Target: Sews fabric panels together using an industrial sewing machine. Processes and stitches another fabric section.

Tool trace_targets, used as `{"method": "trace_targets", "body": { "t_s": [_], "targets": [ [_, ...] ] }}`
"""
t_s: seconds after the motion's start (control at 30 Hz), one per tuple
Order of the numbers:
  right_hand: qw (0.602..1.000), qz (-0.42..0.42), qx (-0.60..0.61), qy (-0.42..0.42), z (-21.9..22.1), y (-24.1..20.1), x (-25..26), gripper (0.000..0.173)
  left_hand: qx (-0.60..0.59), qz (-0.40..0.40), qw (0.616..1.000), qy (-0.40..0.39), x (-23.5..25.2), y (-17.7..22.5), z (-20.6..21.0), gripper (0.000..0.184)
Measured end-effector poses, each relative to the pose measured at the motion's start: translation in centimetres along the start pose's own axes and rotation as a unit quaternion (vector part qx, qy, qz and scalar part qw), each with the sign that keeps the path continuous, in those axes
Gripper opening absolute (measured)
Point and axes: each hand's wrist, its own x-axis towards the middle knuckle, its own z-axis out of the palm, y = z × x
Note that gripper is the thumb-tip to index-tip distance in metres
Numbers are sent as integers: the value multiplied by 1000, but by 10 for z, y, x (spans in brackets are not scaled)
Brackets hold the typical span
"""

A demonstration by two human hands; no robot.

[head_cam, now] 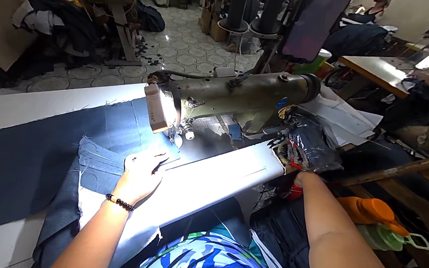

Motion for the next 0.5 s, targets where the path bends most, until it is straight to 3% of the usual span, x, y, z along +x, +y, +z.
{"method": "trace_targets", "body": {
  "t_s": [0.07, 0.2, 0.4, 0.5],
  "targets": [
    [999, -15, 30, 3, -2, -3, -15, 53, 1, 0, 1000, -1, 0, 1, -1, 39],
    [999, -27, -34, -26, -7, -6, -28, 53, 4, 15, 1000, 13, 0, 0, 1, 40],
    [998, -4, -61, -24, 19, 17, 52, 55, -1, 19, 1000, 20, -1, -3, 4, 40],
    [998, 24, 47, 26, 32, 24, 54, 61, 2, 20, 1000, 22, -1, -5, 4, 40]
  ]
}}
